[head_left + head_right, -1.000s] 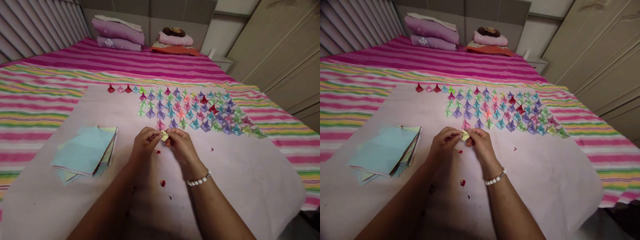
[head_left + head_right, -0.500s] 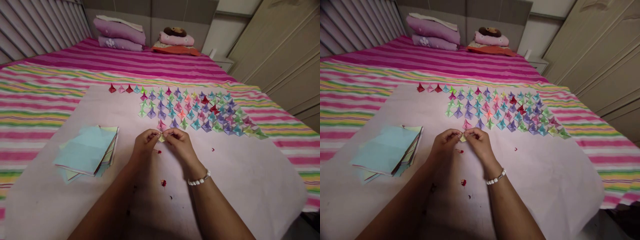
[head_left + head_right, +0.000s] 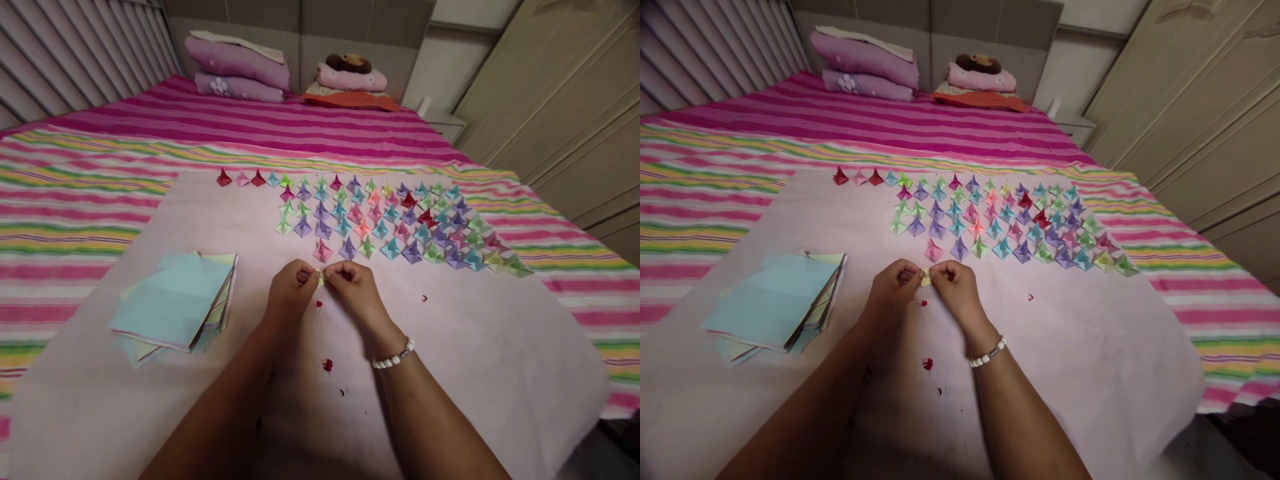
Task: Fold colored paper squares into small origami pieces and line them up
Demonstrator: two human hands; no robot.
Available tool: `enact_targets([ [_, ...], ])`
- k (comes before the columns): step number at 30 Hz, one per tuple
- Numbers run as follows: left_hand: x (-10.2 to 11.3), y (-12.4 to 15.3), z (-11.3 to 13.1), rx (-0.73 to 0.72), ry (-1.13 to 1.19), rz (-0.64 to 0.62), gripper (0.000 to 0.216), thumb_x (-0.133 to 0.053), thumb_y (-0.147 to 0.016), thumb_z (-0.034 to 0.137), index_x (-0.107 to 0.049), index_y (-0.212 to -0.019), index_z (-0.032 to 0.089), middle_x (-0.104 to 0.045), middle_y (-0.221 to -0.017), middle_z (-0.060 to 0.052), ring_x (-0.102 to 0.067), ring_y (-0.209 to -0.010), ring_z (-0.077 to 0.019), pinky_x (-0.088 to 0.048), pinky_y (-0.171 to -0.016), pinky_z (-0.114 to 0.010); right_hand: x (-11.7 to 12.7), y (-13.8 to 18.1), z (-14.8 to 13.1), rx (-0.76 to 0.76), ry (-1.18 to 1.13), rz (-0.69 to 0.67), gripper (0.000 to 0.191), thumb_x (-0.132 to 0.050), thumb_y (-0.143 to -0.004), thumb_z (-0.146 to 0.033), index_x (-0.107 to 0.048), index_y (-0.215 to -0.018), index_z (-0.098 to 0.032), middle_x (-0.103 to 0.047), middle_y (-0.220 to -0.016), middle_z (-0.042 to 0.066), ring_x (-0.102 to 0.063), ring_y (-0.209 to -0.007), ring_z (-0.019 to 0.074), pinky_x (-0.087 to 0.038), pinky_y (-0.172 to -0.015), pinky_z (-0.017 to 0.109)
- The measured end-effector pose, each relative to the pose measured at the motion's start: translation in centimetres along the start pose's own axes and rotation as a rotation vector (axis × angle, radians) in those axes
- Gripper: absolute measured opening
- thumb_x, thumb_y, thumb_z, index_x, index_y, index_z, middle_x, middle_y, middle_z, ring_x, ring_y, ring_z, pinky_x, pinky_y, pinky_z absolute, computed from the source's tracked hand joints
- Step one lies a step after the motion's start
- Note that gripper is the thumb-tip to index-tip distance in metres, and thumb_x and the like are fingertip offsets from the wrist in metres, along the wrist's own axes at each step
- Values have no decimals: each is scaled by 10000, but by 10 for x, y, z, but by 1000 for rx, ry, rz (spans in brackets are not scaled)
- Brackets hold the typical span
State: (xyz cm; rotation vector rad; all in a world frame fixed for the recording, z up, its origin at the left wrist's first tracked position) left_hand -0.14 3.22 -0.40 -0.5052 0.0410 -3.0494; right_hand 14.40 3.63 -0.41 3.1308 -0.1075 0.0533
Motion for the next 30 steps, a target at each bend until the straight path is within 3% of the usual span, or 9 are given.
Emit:
enact_targets([
  [4,4,-2,1,-62,-93,26,61,-579,-743,227,-582,-791,189,-560,-652,18,-522,-561,-125,-395,-512,-228,2,-2,6,-19,13,25,100,-693,-616,-274,-694,-659,-183,-682,-632,20,-580,-577,156,-453,-581,285],
  [13,3,0,8,-339,-265,27,230,-455,-743,55,-633,-800,188,-612,-898,-52,-582,-813,-168,-467,-718,-294,3,-2,6,-17,52,22,91,-608,-584,-201,-695,-611,-205,-644,-574,-10,-529,-543,142,-405,-534,266],
  [24,-4,1,3,-255,-370,-22,230,-517,-765,113,-709,-865,191,-607,-976,-63,-603,-780,-152,-486,-658,-268,3,-3,12,-9,165,5,103,-584,-617,-213,-682,-644,-197,-640,-597,5,-546,-576,158,-420,-548,278],
  [30,-4,0,5,-237,-418,-62,209,-526,-802,133,-727,-839,177,-613,-986,-72,-617,-863,-175,-500,-751,-293,0,-1,6,61,282,32,67,-602,-632,-211,-663,-641,-185,-637,-650,9,-544,-576,141,-421,-548,262],
])
Point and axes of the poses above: each hand's wrist, its own y-axis away from the middle knuckle, its own x-axis out of the back of the hand, z = x × y, the point moved 4 cm from there along -y, towards the middle knuckle
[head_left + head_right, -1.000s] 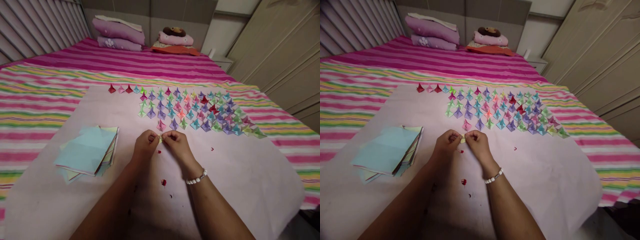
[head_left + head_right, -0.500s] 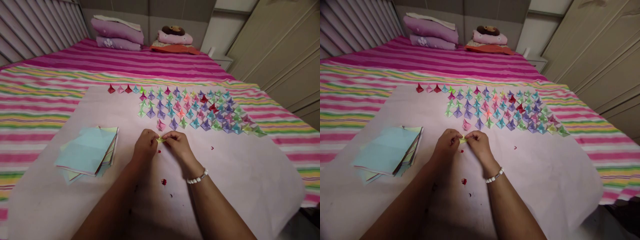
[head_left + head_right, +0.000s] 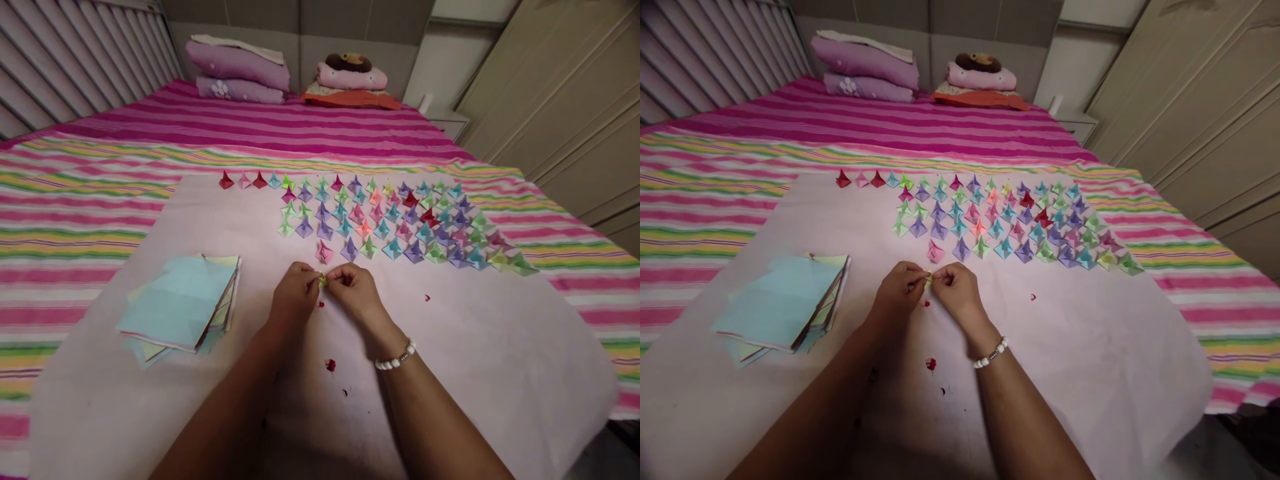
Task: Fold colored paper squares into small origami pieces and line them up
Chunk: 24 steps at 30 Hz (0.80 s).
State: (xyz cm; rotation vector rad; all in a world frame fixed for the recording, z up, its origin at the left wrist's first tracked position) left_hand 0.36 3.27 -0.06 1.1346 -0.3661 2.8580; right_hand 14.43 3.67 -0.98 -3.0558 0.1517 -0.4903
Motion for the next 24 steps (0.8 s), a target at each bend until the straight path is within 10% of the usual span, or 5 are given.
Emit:
enact_targets([
  [24,-7,-1,-5,-129,1,-1,197,-495,-839,112,-678,-780,155,-559,-844,-51,-561,-809,-160,-449,-750,-288,-1,8,-16,175,204,-28,106,-627,-756,-167,-652,-653,-183,-578,-689,8,-538,-615,144,-415,-588,261],
])
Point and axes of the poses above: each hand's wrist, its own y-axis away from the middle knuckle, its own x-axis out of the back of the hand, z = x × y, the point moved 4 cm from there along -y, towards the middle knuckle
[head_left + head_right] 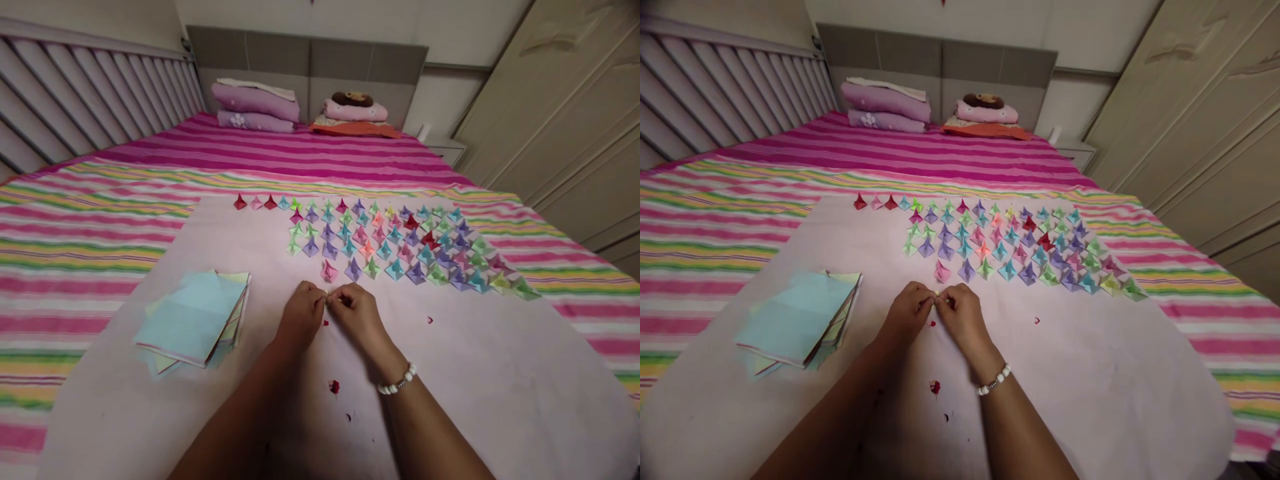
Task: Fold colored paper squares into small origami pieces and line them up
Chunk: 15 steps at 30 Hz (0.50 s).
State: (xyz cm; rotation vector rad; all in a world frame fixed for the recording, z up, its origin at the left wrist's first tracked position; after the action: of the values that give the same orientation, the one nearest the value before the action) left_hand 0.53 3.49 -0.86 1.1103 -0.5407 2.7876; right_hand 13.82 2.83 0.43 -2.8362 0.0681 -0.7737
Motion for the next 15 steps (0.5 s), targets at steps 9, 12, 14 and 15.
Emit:
enact_targets([
  [9,-1,3,-2,-31,38,70,179,-478,-853,114,-654,-860,144,-573,-850,-67,-567,-809,-175,-477,-763,-318,3,2,-7,140,225,-103,273,-487,-734,27,-674,-764,-170,-640,-769,44,-598,-702,167,-442,-660,273],
  [12,0,3,-1,-48,56,122,241,-432,-845,66,-645,-934,134,-589,-882,-81,-578,-845,-178,-490,-799,-328,3,3,-8,139,269,-117,254,-493,-750,8,-676,-776,-166,-645,-782,52,-606,-709,173,-444,-656,272],
  [14,0,4,-1,-33,60,132,268,-416,-830,39,-642,-936,137,-593,-892,-82,-584,-874,-179,-491,-830,-336,2,3,-9,143,299,-129,258,-487,-748,5,-675,-789,-166,-644,-788,53,-610,-715,175,-447,-659,270],
  [15,0,4,0,-15,62,130,271,-417,-824,34,-642,-929,142,-594,-897,-80,-587,-880,-179,-491,-841,-337,2,4,-10,146,316,-136,266,-481,-744,6,-675,-799,-167,-644,-795,54,-613,-720,175,-449,-660,268],
])
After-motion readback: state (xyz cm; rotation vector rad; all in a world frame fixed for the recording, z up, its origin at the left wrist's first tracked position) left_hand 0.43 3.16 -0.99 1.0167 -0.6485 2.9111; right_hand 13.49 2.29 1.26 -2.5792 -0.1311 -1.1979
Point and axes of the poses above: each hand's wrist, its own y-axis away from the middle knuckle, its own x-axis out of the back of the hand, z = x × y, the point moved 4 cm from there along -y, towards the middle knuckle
